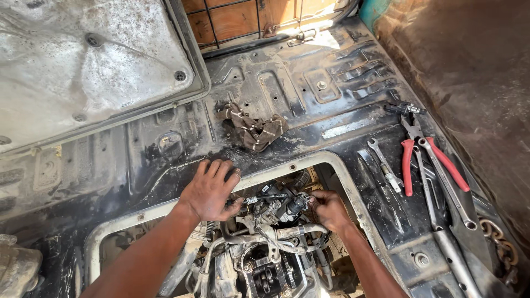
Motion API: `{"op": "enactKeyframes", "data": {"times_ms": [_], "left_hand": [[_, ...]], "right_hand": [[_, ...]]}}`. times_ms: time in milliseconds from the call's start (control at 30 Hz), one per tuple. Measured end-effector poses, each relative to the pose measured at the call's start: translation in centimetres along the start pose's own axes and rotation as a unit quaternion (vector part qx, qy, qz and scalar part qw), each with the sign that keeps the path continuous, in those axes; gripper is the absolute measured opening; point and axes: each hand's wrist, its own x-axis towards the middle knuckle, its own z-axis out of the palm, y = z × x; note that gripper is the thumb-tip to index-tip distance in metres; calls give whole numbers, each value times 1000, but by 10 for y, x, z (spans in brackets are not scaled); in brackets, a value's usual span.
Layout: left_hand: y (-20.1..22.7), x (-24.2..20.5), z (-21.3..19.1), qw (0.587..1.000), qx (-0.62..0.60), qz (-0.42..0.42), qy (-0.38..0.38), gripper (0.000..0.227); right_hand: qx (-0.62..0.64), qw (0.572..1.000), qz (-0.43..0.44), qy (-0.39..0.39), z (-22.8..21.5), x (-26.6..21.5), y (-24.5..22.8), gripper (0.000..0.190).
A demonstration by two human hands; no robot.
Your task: The person works on a vehicle engine from an overhead perspective, using pliers and wrenches to manipulate hoses and components. The hands are seen adjusting connections and using tools to tighten or loosen parts within the engine bay.
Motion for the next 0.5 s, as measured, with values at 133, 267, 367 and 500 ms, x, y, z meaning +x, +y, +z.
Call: {"op": "enactKeyframes", "data": {"times_ms": [133, 267, 367, 500], "left_hand": [[-1, -1, 2, 1000, 5, 1, -4, 68], [1, 2, -2, 1000, 21, -2, -13, 73], [0, 3, -3, 998, 27, -7, -52, 73], [2, -2, -3, 997, 25, -13, -69, 71]], "right_hand": [[12, 999, -17, -34, -5, 8, 7, 52], [-201, 951, -188, 144, 8, -66, -4, 25], [-386, 796, -427, 187, 17, -124, -21, 29], [-486, 825, -285, -35, 18, -168, -42, 44]]}}
